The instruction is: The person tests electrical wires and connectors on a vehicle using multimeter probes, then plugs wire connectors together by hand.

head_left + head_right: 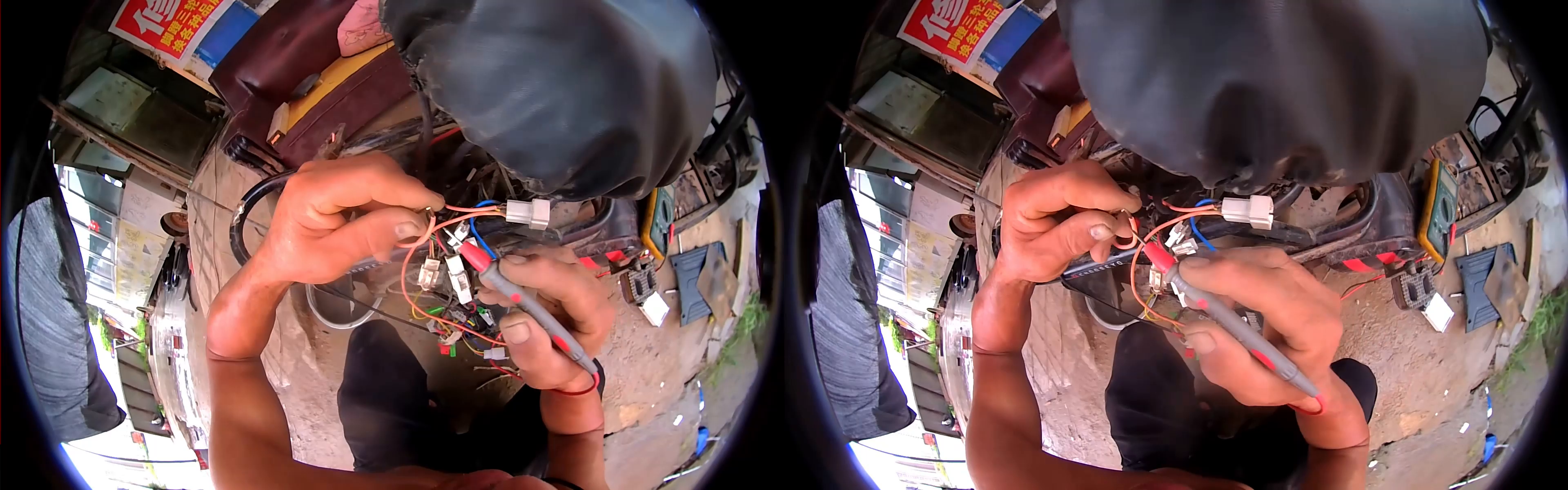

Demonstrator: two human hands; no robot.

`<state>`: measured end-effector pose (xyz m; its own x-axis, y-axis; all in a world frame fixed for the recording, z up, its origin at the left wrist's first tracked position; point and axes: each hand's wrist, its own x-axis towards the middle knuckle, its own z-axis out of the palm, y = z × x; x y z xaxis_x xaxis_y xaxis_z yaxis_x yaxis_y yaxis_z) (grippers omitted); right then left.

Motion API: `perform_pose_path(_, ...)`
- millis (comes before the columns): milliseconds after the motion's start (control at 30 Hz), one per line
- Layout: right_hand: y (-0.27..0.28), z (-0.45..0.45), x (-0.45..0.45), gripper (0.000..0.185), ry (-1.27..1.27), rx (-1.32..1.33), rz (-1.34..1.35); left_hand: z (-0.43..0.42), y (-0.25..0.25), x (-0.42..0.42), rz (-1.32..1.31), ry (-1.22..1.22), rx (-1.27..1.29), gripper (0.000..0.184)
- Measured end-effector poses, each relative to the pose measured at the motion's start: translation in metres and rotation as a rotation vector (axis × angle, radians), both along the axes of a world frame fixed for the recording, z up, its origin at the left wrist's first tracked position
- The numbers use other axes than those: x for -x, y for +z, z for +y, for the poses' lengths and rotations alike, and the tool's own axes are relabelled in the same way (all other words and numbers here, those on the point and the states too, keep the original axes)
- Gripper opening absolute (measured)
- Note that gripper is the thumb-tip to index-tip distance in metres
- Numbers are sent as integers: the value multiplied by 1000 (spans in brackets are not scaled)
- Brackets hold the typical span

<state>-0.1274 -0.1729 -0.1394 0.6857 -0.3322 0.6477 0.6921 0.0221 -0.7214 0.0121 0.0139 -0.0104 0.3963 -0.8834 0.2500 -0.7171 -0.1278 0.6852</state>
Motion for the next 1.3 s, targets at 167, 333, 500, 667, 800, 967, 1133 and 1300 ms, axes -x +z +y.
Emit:
perform_pose_path(167, 4, 2, -12, 41, -74, 215, -125, 4, 0, 2, 125, -5, 4, 25)
perform_pose_path(333, 1, 4, -16, 42, -100, 222, -151, 5, 2, 2, 110, -37, -8, 27)
perform_pose_path(500, -1, 5, -17, 41, -112, 225, -151, 5, 1, 3, 174, -17, -1, 28)
perform_pose_path(667, -2, 4, -17, 41, -111, 216, -144, 5, 1, 3, 164, -16, -18, 28)
perform_pose_path(800, 1, 2, -16, 41, -111, 253, -123, 5, 0, 4, 188, 5, -32, 27)
perform_pose_path(967, 5, 0, -15, 42, -95, 262, -96, 4, 3, 5, 136, 28, -74, 26)
perform_pose_path(1133, 0, 1, -10, 36, -88, 242, -73, 4, 1, 3, 122, 0, -44, 28)
perform_pose_path(1300, 1, 2, -11, 36, -88, 225, -118, 4, 2, 2, 93, -24, -37, 27)
